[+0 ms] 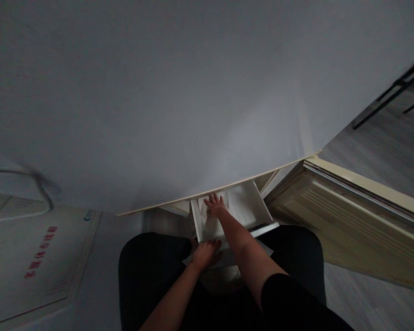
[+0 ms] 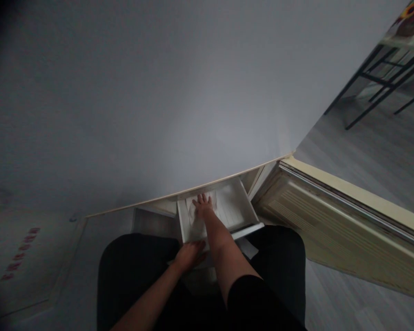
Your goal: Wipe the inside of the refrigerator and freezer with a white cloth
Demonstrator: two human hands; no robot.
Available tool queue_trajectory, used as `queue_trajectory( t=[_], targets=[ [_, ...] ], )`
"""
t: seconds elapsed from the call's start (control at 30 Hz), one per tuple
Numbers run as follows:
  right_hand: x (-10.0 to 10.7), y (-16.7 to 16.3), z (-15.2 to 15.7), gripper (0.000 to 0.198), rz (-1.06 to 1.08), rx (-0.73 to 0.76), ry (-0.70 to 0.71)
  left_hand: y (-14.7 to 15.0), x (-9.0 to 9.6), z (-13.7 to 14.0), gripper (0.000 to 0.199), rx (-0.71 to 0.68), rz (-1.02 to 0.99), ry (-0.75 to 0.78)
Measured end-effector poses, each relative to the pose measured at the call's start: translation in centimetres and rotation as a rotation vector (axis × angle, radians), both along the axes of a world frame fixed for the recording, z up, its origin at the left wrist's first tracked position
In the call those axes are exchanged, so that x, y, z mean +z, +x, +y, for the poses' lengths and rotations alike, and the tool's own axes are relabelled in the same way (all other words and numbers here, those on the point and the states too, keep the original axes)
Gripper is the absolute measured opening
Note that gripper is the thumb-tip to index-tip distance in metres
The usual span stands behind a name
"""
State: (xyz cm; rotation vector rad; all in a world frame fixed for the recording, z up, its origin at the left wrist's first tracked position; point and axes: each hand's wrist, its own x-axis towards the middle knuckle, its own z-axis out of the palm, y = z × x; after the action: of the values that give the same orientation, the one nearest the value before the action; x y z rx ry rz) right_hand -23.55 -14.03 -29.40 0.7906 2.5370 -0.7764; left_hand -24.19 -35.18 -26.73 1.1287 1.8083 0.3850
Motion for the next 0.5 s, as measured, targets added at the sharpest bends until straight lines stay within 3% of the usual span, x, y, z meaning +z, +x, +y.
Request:
queue_trajectory(
  t=[0.13,0.23,0.37,0.5],
  targets=[
    [-0.1,5.5,5.4,0.074,-0.045,-0.222,0.133,0.1,-0.3,-0.3,0.030,-0.106,0.112,0.002],
    [-0.2,9.8,7.6,0.079,-0.099,-0.360,0.239,0.1,-0.3,-0.3,0.031,-0.149,0.164,0.001],
    [-0.9,11.0,6.1,0.084,-0.135,-0.381,0.253,0.1,-0.2,-0.3,0.028,-0.172,0.203,0.018],
    [-1.7,6.8,1.4,0.095,-0.171,-0.279,0.166,0.1,-0.2,-0.2,0.028,-0.183,0.225,0.044]
  ],
)
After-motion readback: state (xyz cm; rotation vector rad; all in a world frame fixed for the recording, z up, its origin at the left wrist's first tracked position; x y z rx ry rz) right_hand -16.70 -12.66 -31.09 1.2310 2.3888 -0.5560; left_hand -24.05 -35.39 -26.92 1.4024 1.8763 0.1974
